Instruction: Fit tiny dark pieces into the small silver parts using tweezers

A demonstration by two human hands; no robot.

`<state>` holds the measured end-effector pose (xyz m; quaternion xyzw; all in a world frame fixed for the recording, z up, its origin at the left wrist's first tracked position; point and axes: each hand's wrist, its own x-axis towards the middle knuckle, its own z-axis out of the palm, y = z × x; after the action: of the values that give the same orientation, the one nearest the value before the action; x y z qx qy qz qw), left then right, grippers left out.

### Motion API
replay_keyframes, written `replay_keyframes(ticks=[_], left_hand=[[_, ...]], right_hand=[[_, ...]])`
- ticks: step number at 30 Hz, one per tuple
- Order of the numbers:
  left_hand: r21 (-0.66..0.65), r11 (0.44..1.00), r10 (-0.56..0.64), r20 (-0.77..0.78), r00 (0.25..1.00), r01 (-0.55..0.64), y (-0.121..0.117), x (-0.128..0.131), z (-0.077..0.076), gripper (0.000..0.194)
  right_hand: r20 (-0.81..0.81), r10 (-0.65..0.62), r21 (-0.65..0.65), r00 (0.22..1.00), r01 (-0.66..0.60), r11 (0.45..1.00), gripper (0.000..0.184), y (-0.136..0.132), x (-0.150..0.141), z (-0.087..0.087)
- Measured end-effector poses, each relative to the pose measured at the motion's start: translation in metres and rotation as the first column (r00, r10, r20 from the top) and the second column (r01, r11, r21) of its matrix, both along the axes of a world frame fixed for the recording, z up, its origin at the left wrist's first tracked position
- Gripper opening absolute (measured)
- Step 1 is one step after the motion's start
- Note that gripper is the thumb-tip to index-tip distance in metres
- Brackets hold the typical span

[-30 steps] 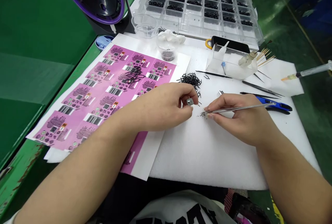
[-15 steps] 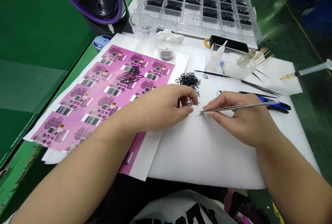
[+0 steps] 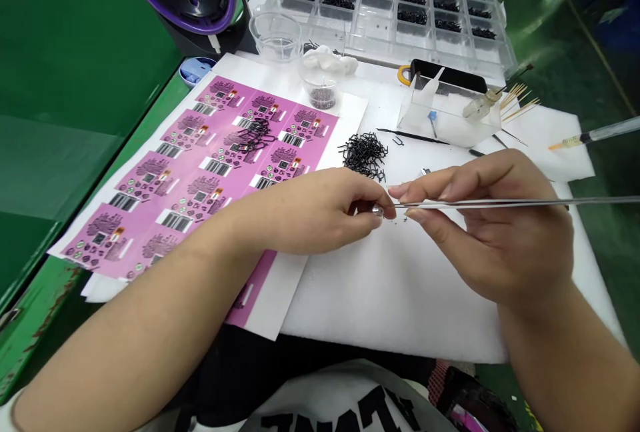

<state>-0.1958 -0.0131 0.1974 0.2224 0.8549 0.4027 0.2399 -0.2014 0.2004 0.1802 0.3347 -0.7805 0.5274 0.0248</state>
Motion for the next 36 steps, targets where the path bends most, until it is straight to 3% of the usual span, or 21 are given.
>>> replay_keyframes(ticks=[4,36], left_hand=[[0.032,0.999,-0.003,0.003,1.000,0.003,0.0000,0.0001,0.0011,0.018],[0.030,0.999,-0.036,0.039,0.999,0.035,-0.0003,0.0001,0.0014,0.023]], right_hand=[[0.043,0.017,0.041,0.999,-0.019,0.999,0.027,0.0003,0.0017,-0.0005],[-0.115,0.011,0.195,0.993,0.012,0.981,0.025,0.0010,0.0038,0.0049]])
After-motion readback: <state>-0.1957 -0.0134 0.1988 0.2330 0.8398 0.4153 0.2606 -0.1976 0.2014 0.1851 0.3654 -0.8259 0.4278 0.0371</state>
